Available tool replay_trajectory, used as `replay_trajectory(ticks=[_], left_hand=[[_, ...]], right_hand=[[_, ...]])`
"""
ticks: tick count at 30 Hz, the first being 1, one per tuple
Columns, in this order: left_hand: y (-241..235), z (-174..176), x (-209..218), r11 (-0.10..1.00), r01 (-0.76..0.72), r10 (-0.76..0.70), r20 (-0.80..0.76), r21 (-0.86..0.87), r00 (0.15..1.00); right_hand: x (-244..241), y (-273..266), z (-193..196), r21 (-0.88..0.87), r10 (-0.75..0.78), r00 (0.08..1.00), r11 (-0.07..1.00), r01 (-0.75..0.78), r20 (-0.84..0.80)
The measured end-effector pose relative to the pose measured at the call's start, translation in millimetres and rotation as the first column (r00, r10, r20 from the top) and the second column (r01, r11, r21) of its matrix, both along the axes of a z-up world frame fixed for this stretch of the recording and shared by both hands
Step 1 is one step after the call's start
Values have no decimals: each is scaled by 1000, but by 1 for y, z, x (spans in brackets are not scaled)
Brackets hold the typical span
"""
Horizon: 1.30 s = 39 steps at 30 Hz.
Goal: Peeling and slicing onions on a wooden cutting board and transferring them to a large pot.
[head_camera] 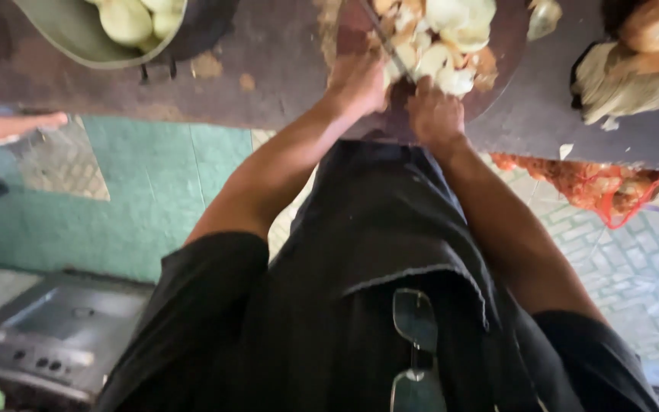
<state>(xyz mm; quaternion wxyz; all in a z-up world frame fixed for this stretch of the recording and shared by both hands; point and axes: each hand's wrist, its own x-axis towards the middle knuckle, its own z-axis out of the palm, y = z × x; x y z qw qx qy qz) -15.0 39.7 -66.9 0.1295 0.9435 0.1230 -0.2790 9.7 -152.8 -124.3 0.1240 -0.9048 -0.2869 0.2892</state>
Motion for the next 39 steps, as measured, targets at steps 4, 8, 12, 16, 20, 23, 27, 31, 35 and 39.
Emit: replay_trajectory(ticks=[4, 8, 12, 16, 20, 23, 27, 31, 35, 39], left_hand=[[14, 61, 4, 945, -294, 259, -225, -142, 939], [35, 3, -32, 664, -309, 396, -31, -681, 918], [17, -23, -31, 523, -325, 618, 88, -788, 781], [12, -15, -27, 817, -212, 399, 260, -537, 879], [4, -1, -16, 890, -164, 274, 211, -425, 938], [-10, 1, -10, 923, -175, 243, 167, -343, 956], [-22, -2, 10, 959, -238, 236, -32, -151, 971], [-35, -40, -3, 984, -131, 109, 171, 122, 979], [-24, -6, 5, 936, -329, 325, -53, -124, 944], [-41, -43, -1, 947, -322, 321, 32, 16, 946]], right_hand=[[-7, -48, -101, 57, 49, 826, 994, -97, 561], [26, -37, 7, 0, -51, 998, 999, 51, -41], [19, -32, 92, 146, -174, 938, 963, 225, -299], [-2, -38, 124, 290, -203, 935, 913, 288, -291], [-19, -44, 114, 268, -155, 968, 941, 206, -200], [-29, -47, 101, 187, -141, 974, 967, 174, -177], [-19, -44, 84, 2, -213, 963, 976, 217, -165], [-5, -44, 98, 67, -237, 964, 967, 246, -119], [-6, -37, 140, 141, -203, 966, 964, 226, -158], [-23, -48, 117, 62, -130, 984, 988, 138, -123]])
